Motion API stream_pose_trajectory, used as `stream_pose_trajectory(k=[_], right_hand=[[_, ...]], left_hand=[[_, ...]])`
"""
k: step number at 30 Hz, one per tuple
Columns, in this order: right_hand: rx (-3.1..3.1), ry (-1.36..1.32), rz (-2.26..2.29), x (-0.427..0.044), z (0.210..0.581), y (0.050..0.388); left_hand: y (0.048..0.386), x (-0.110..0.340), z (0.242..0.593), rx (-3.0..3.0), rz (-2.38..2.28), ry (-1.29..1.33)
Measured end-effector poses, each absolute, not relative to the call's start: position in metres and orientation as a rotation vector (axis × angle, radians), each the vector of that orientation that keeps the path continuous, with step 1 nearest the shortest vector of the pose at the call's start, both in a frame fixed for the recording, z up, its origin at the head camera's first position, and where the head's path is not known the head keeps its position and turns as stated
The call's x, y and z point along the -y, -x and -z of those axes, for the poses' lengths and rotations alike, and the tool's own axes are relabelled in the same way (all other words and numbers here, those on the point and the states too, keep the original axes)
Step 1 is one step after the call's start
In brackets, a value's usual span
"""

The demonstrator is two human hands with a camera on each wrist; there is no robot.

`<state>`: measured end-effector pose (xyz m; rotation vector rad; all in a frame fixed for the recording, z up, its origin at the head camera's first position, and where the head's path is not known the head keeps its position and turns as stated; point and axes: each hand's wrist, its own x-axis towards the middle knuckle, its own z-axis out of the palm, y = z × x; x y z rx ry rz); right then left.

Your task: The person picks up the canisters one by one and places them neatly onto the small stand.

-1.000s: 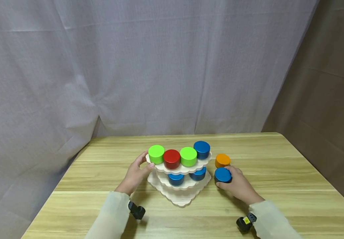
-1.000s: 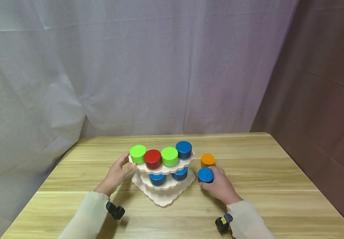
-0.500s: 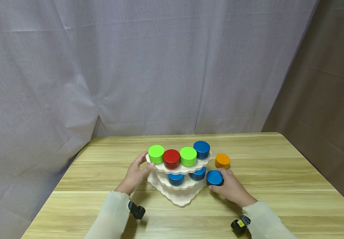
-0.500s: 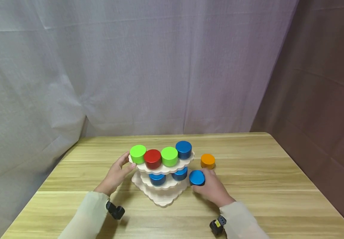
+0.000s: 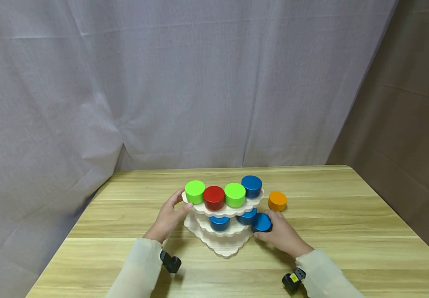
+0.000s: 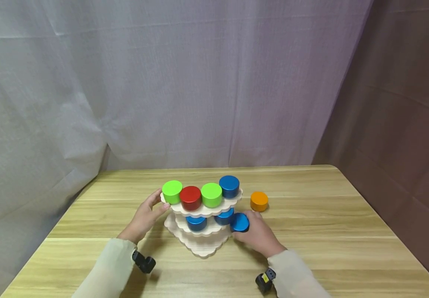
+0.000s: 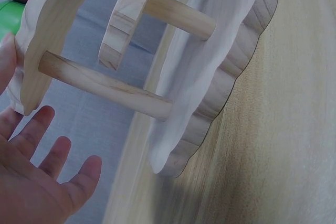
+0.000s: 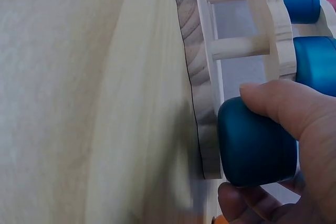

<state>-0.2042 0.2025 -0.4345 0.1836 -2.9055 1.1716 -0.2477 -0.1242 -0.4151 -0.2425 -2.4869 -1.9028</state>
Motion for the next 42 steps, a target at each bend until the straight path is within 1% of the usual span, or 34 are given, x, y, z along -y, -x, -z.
stream_pose_trajectory(k=[11,24,31,37,42], right_hand=[[2.913,-0.241,-1.165,-0.193,0.438,0.208],[2.91,-0.21,-1.285,-0.185,0.438,0.211],[2.901,-0.191,-1.278,-0.18,0.438,0.212],[2.89,-0.158,-1.3,-0.177,0.438,0.213],[2.879,-0.182,-1.298,-0.178,0.438,0.212]], left_hand=[[0.249,0.125,0.415,2.492,1.909,0.244],[0.248,0.124,0.415,2.476,1.903,0.257],[0.247,0.123,0.414,2.466,1.925,0.229],[0.249,0.124,0.416,2.481,1.892,0.255],[0.25,0.124,0.417,2.491,1.879,0.264]])
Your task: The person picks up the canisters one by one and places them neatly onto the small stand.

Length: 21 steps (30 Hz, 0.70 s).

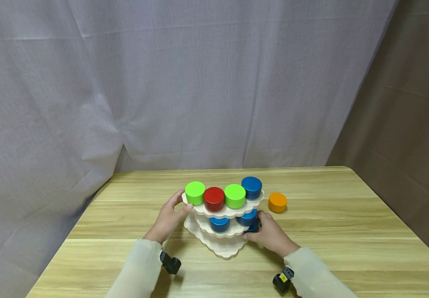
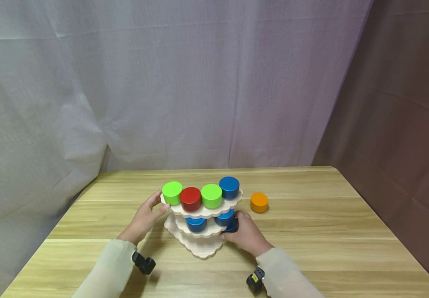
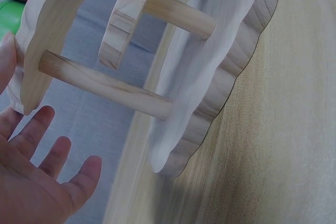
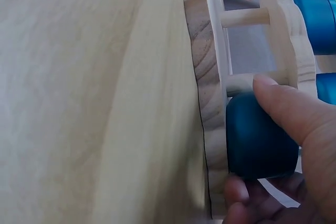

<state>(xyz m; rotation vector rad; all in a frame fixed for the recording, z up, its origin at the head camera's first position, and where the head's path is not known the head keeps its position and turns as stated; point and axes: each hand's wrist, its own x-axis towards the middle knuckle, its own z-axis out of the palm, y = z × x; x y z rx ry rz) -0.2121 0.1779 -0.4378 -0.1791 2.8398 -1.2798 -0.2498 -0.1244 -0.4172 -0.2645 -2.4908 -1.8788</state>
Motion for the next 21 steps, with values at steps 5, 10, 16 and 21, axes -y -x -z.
stream_pose_trajectory(k=[5,10,16,21], right_hand=[[-2.823,0.226,1.294,-0.185,0.436,0.211],[-2.872,0.297,1.2,-0.197,0.431,0.208],[-3.094,0.453,0.927,-0.214,0.427,0.206],[-3.258,0.56,0.778,-0.227,0.428,0.21]], left_hand=[[0.25,0.124,0.417,2.485,1.888,0.265],[0.249,0.124,0.417,2.485,1.893,0.264],[0.248,0.124,0.416,2.481,1.904,0.275],[0.247,0.124,0.415,2.467,1.929,0.275]])
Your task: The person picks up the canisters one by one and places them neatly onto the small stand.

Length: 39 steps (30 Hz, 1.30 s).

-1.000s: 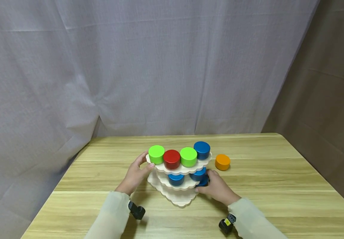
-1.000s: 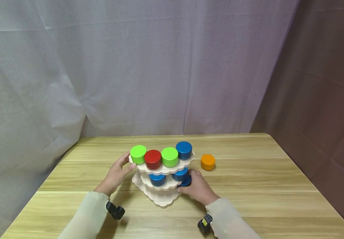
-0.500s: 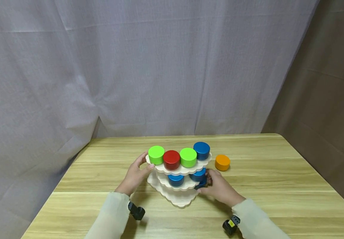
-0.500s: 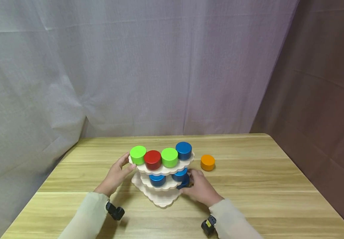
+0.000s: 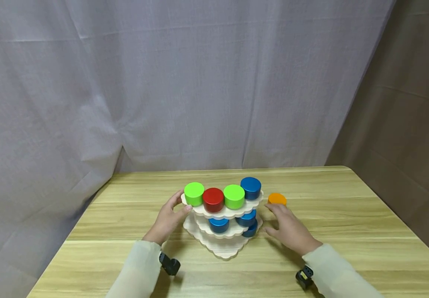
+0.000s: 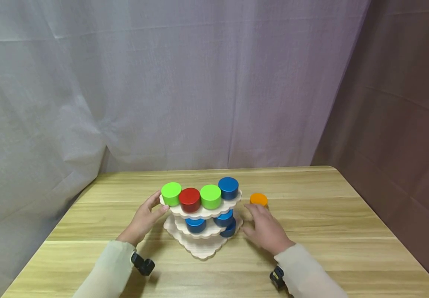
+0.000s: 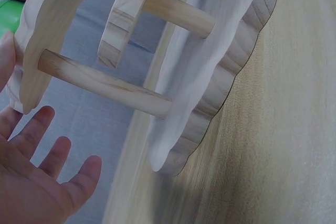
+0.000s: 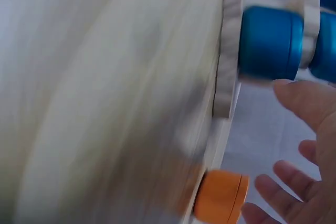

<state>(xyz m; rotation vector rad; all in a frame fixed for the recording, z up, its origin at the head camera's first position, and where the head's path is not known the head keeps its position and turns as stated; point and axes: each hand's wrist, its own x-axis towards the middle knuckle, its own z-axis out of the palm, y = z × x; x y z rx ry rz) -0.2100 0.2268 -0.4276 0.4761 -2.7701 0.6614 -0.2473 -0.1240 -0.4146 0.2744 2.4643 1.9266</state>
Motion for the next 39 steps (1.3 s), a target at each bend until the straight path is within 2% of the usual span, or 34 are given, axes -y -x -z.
stream_pose_trajectory(k=[8,15,39], right_hand=[[2.767,-0.413,-0.573,-0.244,0.427,0.223],[2.797,-0.329,-0.641,-0.253,0.428,0.235],[2.967,-0.02,-0.912,-0.267,0.442,0.271]], left_hand=[[0.237,0.122,0.399,-2.45,-1.911,-0.256],[0.247,0.124,0.415,-2.474,-1.902,-0.254],[0.248,0.124,0.416,-2.495,-1.923,-0.25]])
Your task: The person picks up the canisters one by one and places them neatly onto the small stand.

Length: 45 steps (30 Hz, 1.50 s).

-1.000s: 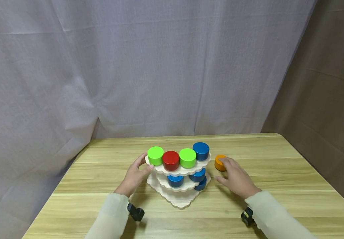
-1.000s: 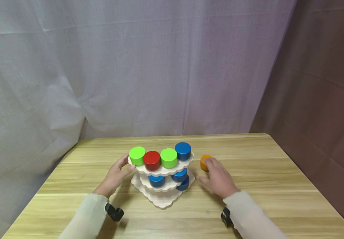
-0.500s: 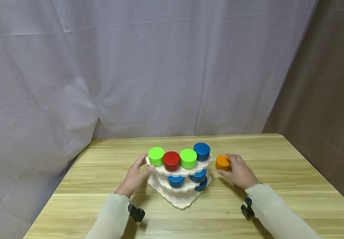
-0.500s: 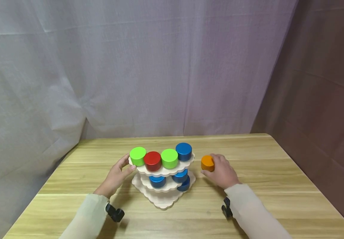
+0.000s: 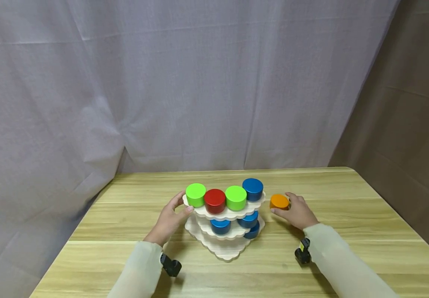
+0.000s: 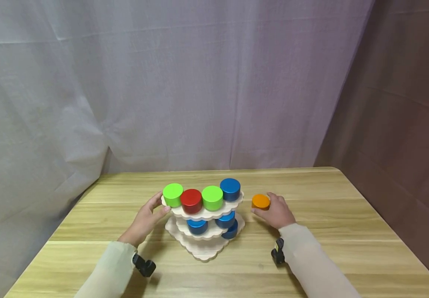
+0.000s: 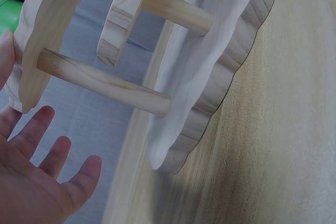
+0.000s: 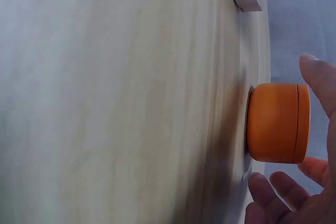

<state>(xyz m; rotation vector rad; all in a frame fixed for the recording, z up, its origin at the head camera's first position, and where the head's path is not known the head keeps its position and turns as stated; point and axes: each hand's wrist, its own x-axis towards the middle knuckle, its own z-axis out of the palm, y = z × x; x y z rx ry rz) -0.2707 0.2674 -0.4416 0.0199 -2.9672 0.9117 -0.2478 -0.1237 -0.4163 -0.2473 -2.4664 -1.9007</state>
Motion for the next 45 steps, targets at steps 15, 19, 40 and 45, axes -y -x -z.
stream_pose_trajectory(k=[15,19,40,45], right_hand=[[2.932,0.092,-1.093,-0.265,0.446,0.275],[2.907,0.091,-1.111,-0.263,0.446,0.275],[2.844,0.106,-1.187,-0.26,0.444,0.268],[2.83,0.075,-1.212,-0.256,0.437,0.26]], left_hand=[[0.249,0.123,0.416,2.492,1.936,0.246],[0.249,0.123,0.415,2.474,1.955,0.244],[0.248,0.123,0.415,2.455,1.927,0.268],[0.247,0.123,0.414,2.456,1.926,0.269]])
